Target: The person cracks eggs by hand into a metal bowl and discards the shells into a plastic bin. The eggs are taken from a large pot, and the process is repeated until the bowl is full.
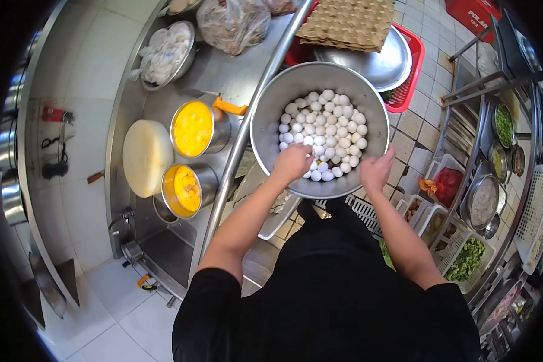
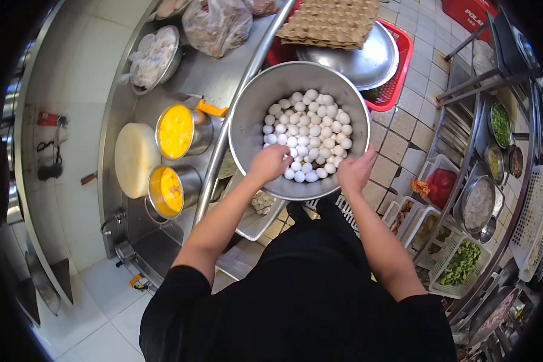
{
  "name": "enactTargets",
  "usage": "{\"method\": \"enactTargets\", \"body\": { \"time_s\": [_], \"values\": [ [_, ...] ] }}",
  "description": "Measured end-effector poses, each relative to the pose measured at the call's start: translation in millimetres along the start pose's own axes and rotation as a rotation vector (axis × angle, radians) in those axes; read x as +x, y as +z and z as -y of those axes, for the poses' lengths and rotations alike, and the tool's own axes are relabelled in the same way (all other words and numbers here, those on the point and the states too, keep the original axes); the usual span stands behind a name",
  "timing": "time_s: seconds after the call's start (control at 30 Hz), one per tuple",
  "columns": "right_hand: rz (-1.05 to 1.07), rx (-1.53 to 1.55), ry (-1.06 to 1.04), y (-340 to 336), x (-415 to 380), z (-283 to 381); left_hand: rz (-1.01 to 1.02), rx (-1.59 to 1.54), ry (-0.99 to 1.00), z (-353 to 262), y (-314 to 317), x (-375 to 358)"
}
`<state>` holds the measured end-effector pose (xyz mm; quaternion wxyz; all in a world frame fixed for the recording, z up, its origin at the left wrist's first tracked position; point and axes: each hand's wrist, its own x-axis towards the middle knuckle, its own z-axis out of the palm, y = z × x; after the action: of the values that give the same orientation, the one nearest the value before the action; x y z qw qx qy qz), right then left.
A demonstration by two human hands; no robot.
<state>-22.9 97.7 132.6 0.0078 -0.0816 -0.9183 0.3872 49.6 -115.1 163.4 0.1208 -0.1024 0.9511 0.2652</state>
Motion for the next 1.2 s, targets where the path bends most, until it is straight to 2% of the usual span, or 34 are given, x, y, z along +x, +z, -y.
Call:
{"method": "enactTargets", "body": {
  "time_s": [0.03,0.07,0.13,0.17,0.3,0.53,0.67,0.73,0.77,0.8,0.87,0.93,0.97,1.0,1.07,1.1,1.13,1.2],
  "values": [
    [0.009,0.000,-0.014,-1.2,-0.2,-0.2,0.277,0.086,-0.085,3.0,24.7,25.1],
    [0.017,0.002,-0.029,-2.0,-0.1,0.8,0.463,0.126,-0.108,11.1,52.0,43.8],
    [-0.015,0.035,-0.028,-3.9,-2.7,6.4,0.736,0.415,0.017,55.1,124.5,61.8],
    [-0.005,0.024,-0.027,-3.6,-3.2,6.3,0.735,0.425,0.037,55.7,134.2,65.0],
    [-0.003,0.054,-0.059,-6.5,-0.2,6.8,0.785,0.477,-0.109,53.5,153.5,57.4],
    [0.071,0.068,0.006,-12.0,0.7,11.1,0.970,0.484,-0.017,53.1,146.3,65.5],
    [0.006,0.056,-0.065,-5.9,0.2,5.8,1.043,0.473,0.000,46.3,134.9,67.0],
    [0.022,0.064,-0.059,-5.9,-0.5,6.6,0.848,0.062,-0.174,-0.1,73.6,57.7],
    [0.018,0.043,-0.048,-2.7,-0.2,2.6,0.698,-0.151,-0.041,-4.6,58.1,50.2],
    [0.014,0.023,-0.039,-0.5,1.2,-0.3,0.745,-0.411,-0.194,-12.0,39.5,40.0],
    [0.028,0.014,-0.044,1.6,2.9,-6.1,0.573,-0.888,-0.137,-12.4,12.7,8.8],
    [0.046,-0.017,-0.016,1.0,2.8,-2.7,0.097,-0.852,0.024,-2.4,-6.9,-30.6],
    [0.061,-0.028,-0.004,-2.3,2.7,1.5,-0.008,-0.898,-0.035,8.6,-19.6,-51.0],
    [0.010,-0.048,-0.086,6.0,6.7,-11.7,-0.179,-0.972,-0.011,19.9,-30.4,-73.6],
    [-0.035,-0.057,-0.191,14.0,10.0,-19.9,-0.231,-0.993,-0.334,24.8,-87.9,-131.6],
    [-0.020,-0.060,-0.142,7.8,9.7,-14.1,-0.388,-0.906,-0.276,50.3,-93.1,-155.3],
    [-0.006,-0.066,-0.093,2.7,9.1,-8.7,-0.540,-0.815,-0.218,74.7,-97.2,-178.0],
    [0.003,-0.045,-0.104,1.5,10.3,-7.7,-0.869,0.002,-0.064,85.6,-135.9,-224.6]
  ]
}}
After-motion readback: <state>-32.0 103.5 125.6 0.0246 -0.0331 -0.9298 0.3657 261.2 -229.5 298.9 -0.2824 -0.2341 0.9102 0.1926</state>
